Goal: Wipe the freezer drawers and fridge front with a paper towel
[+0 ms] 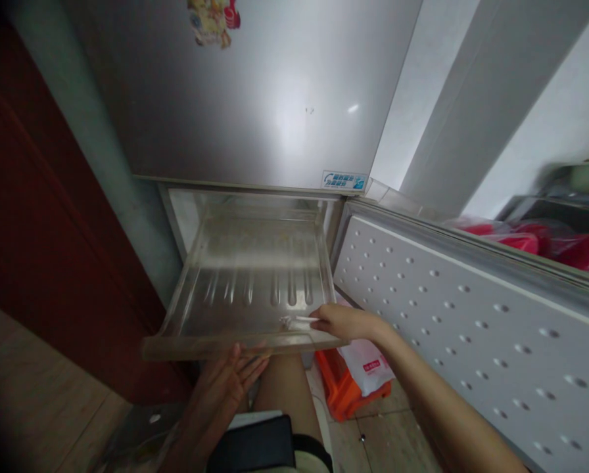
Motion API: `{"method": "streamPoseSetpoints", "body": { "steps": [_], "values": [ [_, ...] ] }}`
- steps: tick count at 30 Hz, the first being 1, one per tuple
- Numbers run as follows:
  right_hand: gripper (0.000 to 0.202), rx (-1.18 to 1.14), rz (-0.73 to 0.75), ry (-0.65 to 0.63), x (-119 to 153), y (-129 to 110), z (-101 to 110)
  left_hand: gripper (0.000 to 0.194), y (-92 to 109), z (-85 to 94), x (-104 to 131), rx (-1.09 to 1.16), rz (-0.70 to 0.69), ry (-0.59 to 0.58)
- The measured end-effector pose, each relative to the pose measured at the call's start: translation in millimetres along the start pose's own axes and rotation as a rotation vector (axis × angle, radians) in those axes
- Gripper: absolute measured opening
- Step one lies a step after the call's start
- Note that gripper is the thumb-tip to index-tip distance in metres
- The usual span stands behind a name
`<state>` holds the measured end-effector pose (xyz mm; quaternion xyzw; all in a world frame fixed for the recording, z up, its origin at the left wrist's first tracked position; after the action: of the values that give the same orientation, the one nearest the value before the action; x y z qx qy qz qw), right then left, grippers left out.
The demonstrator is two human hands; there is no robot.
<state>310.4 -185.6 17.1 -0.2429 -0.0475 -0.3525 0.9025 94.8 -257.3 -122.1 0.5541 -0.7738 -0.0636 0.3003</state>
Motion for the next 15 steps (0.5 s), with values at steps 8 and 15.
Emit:
{"method": "streamPoseSetpoints", "body": {
  "steps": [8, 15],
  "values": [
    [0.029, 0.093, -0.071, 0.117, -21.2, -31.8, -13.0, 0.029, 4.6, -13.0, 10.1, -0.009, -0.054, -0.011],
    [0.029, 0.196, -0.052, 0.163, -74.3, -85.4, -22.9, 0.030, 1.4, -6.2, 4.3, 0.029, -0.007, -0.027]
  ]
}}
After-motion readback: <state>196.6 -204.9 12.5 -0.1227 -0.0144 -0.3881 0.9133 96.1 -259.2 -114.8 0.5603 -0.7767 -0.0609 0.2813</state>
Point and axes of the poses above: each hand's wrist, its own x-axis away from the middle knuckle, its own z-axis out of the back of the hand, y = z × x, the point moved 3 cm from there along -x, towards the middle knuckle, and after that the axes turned 9 degrees about z, right-handed, at the moved point
